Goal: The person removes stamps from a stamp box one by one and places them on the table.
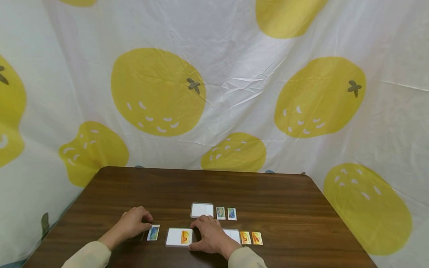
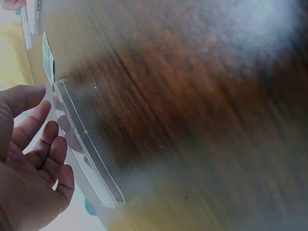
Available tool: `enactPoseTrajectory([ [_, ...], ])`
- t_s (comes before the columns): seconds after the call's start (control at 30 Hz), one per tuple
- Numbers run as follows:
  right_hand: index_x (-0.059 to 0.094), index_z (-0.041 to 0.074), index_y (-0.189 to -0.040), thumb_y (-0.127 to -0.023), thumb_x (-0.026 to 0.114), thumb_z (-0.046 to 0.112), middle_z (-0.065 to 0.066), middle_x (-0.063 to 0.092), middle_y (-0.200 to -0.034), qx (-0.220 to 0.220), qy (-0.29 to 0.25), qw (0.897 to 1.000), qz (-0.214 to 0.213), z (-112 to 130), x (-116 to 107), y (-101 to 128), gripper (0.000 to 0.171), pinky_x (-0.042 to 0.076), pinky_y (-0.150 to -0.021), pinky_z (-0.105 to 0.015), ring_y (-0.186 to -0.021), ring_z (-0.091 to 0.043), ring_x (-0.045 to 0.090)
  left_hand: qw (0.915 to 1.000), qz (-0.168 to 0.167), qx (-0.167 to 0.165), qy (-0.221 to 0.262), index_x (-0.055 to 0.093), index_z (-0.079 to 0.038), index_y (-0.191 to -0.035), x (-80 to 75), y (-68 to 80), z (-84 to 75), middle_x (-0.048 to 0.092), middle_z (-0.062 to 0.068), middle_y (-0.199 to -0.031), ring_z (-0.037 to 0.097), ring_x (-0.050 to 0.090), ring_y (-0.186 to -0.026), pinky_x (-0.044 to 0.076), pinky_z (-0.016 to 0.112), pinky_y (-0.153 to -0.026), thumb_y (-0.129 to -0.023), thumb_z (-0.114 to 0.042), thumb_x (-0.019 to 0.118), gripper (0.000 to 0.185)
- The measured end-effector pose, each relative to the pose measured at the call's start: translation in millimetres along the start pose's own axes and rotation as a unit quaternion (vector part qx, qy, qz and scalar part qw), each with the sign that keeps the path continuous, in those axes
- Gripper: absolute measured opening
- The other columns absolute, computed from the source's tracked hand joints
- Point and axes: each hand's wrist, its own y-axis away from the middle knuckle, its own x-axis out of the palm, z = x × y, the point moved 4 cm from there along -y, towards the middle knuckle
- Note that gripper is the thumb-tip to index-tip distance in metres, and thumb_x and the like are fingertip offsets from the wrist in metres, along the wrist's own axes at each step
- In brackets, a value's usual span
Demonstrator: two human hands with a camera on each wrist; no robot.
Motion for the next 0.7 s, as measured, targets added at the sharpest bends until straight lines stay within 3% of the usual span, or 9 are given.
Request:
enactPoseTrajectory([
  [0.5,0.063,0.025,-0.119,-0.076,0.078,0.056,0.005,0.056,-0.120,0.000,-0.001,1.000,0.002,0.0,-1.1,-0.1,0.055,0.037,-0.096,-0.043,-0.115,-0.019,0.049,0.9998,0.002,0.003,0.017,0.071,-0.018,-0.083,-1.8,-1.3,-5.1,0.061,-0.006,-0.086,0.021,0.061,-0.086,0.045,0.052,-0.076,-0.077,-0.018,0.080,0.010],
  [0.7,0.064,0.024,-0.119,-0.076,0.078,0.056,0.004,0.056,-0.120,-0.002,-0.002,1.000,-0.001,1.0,-1.3,0.7,0.056,0.037,-0.096,-0.043,-0.115,-0.019,0.049,0.9995,0.000,0.019,0.026,0.071,-0.018,-0.083,-0.8,-2.5,-9.7,0.061,-0.006,-0.087,0.022,0.061,-0.086,0.045,0.051,-0.076,-0.077,-0.017,0.080,0.011],
])
